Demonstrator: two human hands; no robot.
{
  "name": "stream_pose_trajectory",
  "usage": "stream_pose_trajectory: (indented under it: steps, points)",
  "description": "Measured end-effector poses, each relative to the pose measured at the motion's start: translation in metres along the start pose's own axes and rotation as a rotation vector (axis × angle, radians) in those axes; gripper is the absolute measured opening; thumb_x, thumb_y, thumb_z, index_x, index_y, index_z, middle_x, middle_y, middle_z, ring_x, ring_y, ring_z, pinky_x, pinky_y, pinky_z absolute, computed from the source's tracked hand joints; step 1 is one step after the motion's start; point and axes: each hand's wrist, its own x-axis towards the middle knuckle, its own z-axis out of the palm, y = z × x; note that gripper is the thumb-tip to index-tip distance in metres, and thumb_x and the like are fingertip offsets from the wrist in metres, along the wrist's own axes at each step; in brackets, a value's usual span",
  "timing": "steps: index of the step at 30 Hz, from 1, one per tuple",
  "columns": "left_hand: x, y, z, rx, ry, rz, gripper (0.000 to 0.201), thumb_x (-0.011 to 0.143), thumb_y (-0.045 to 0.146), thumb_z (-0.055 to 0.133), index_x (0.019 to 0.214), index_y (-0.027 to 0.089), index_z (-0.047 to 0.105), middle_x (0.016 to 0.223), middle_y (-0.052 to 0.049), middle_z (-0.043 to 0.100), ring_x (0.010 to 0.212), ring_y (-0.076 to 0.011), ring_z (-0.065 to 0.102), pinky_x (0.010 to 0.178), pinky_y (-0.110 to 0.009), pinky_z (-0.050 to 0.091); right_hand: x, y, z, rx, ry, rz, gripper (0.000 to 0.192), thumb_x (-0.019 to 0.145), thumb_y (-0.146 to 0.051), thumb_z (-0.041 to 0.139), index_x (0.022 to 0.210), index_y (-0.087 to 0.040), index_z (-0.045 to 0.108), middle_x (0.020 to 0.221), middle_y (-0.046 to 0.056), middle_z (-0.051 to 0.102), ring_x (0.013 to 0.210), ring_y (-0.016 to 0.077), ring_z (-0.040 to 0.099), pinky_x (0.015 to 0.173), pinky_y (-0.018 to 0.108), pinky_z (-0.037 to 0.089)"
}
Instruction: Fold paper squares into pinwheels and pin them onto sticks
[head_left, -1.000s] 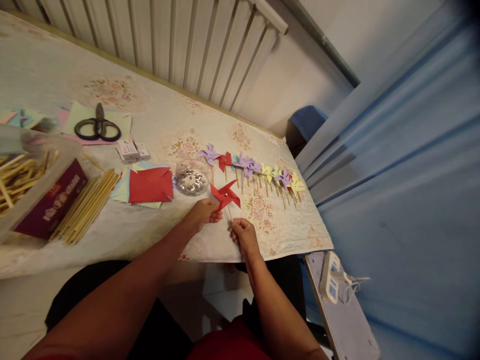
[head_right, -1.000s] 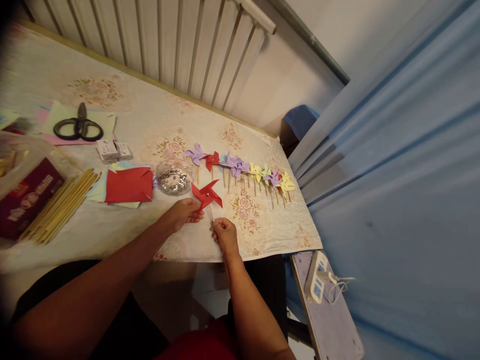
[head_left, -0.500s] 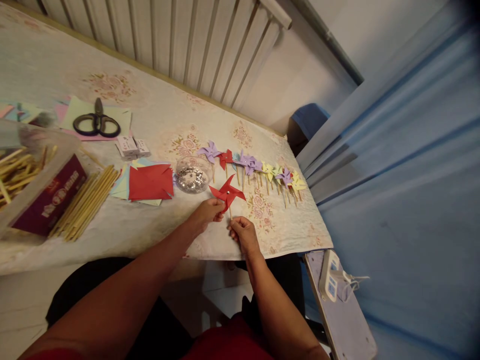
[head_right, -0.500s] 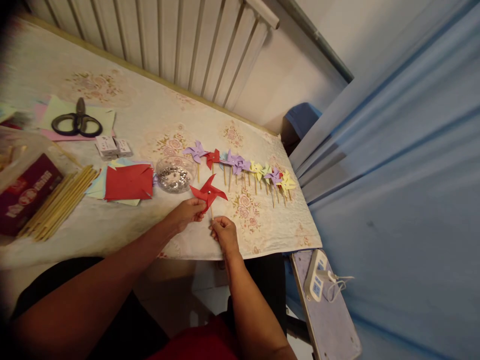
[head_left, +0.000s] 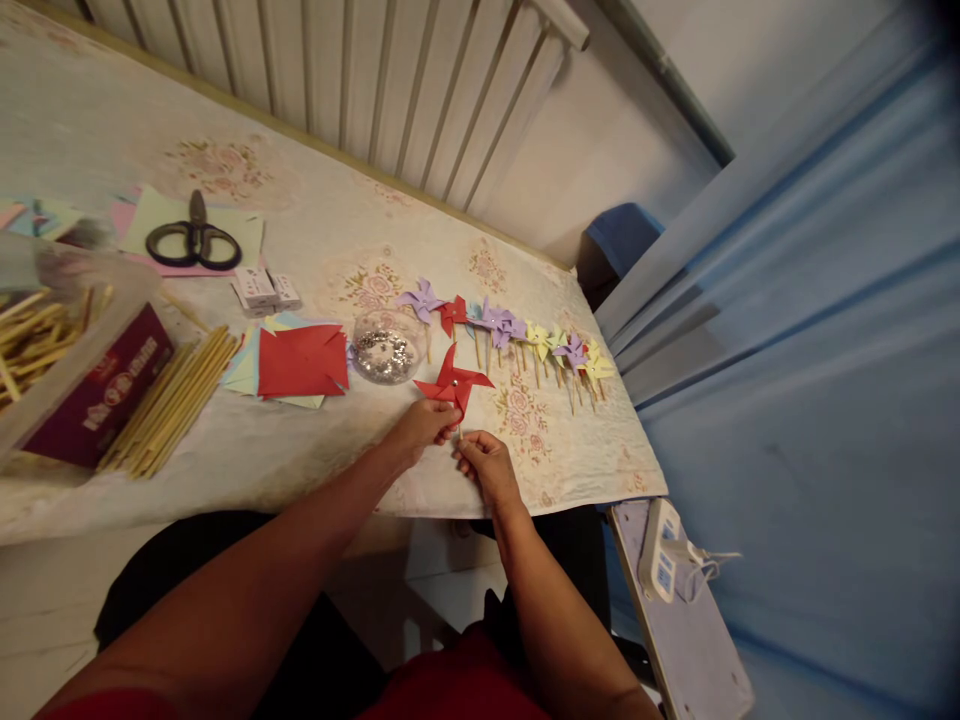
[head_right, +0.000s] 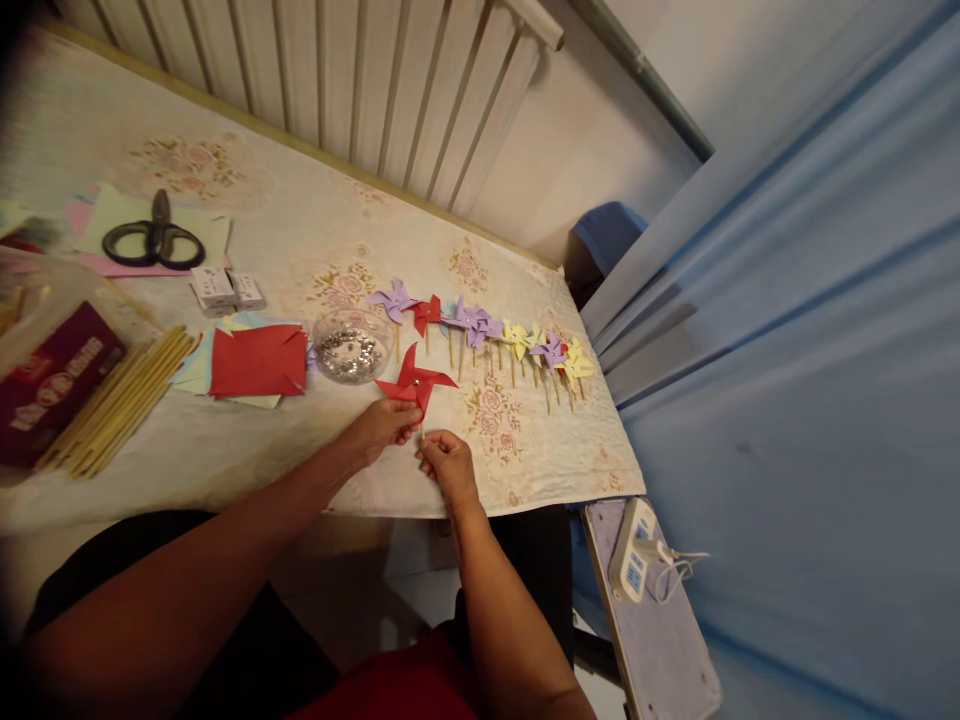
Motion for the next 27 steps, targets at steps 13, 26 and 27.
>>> stream_pose_trajectory:
  steps: [13,26,27]
  points:
    - [-0.0035,-0.0029,0.0015,0.023,-0.002,0.038,0.024,0.069,0.031,0.069,0.058,0.018,0.052,0.053,0.001,0.056,0.044,-0.0072,0.043,0.047,-0.023,0.031,-0.0018,-0.0035,0.0012,-0.022,0.003,0.016,0.026,0.070,-0.043,0.074,0.076,-0.019,0.067,0.060,-0.002,0.064,0.046,0.0075,0.047,0.045,0.020,0.031]
    - [-0.0011,-0.0062,0.0008,0.023,0.008,0.103,0.020,0.067,0.026,0.063,0.055,0.020,0.047,0.048,0.005,0.045,0.043,-0.0069,0.037,0.047,-0.024,0.026,-0.0016,-0.0035,0.0013,-0.008,0.009,0.017,0.026,0.070,-0.043,0.075,0.074,-0.019,0.066,0.060,-0.002,0.064,0.045,0.0072,0.046,0.044,0.020,0.029]
    - [-0.0012,-0.0063,0.0007,0.026,0.009,0.102,0.020,0.067,0.025,0.062,0.055,0.020,0.047,0.048,0.005,0.045,0.044,-0.0070,0.037,0.047,-0.024,0.026,-0.0016,-0.0037,0.0014,-0.006,0.009,0.019,0.026,0.070,-0.043,0.075,0.074,-0.019,0.066,0.060,-0.002,0.064,0.045,0.0071,0.046,0.044,0.020,0.029]
